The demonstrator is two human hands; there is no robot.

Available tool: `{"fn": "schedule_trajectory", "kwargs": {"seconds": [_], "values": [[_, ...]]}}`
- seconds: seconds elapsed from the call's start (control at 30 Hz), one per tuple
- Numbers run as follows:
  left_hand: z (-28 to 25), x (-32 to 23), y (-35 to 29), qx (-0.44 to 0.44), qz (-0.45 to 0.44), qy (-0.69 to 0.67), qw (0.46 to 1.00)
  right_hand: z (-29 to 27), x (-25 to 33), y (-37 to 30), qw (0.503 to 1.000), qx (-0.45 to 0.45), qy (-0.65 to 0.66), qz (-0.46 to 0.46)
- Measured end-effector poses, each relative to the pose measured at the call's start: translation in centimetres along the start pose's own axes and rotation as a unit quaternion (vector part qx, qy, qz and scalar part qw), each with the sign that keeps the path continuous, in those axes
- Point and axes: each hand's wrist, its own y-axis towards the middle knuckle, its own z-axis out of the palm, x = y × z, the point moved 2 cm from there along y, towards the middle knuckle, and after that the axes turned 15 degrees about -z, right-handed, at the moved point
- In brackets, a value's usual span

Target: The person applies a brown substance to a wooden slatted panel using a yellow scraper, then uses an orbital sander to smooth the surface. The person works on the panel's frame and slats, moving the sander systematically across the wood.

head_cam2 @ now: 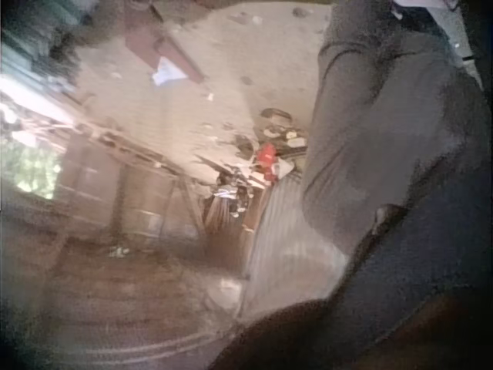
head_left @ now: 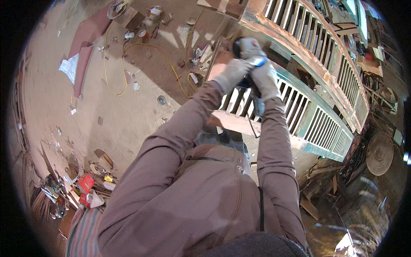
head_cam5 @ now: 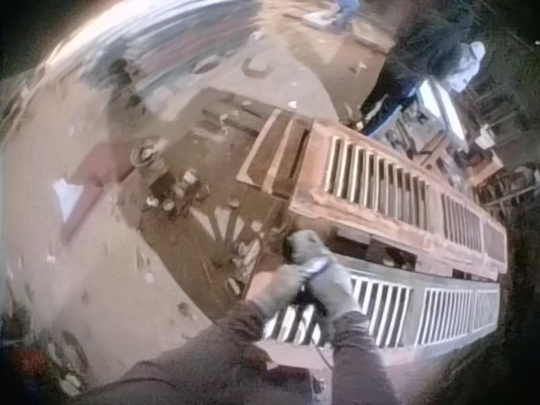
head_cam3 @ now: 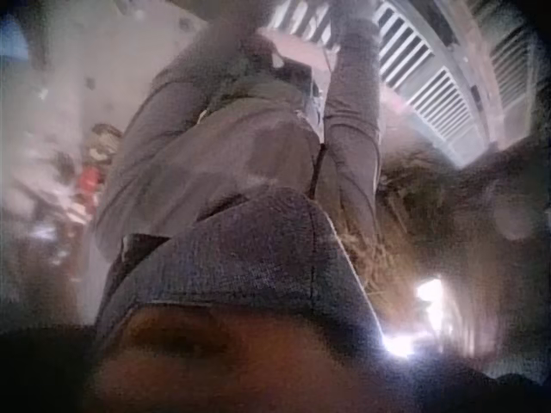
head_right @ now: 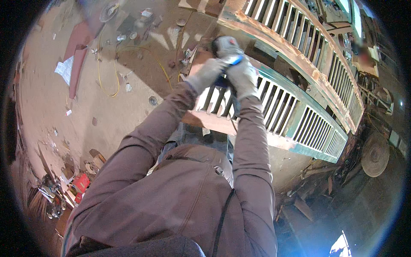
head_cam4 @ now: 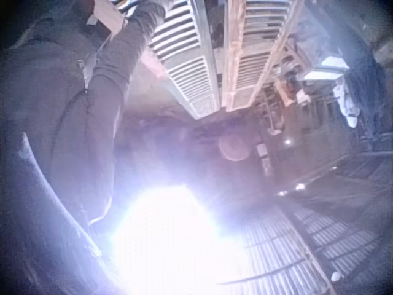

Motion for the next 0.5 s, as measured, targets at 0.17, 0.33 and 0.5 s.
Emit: {"fn": "schedule_trajectory", "kwargs": {"seconds": [0.17,0.33,0.5], "values": [[-2.5,-0.4,-1.8,0.012,-0.035,-0.143,0.989,-0.7,4.5,0.4,0.997,0.032,0.066,-0.005],[6.0,1.3,0.0,0.022,-0.064,-0.064,0.996,-3.1,-3.6,-3.2,0.998,-0.015,0.064,0.021],[16.4,4.2,4.0,0.108,-0.104,-0.044,0.988,-6.7,-13.4,-7.0,0.99,-0.04,0.116,0.074]]}}
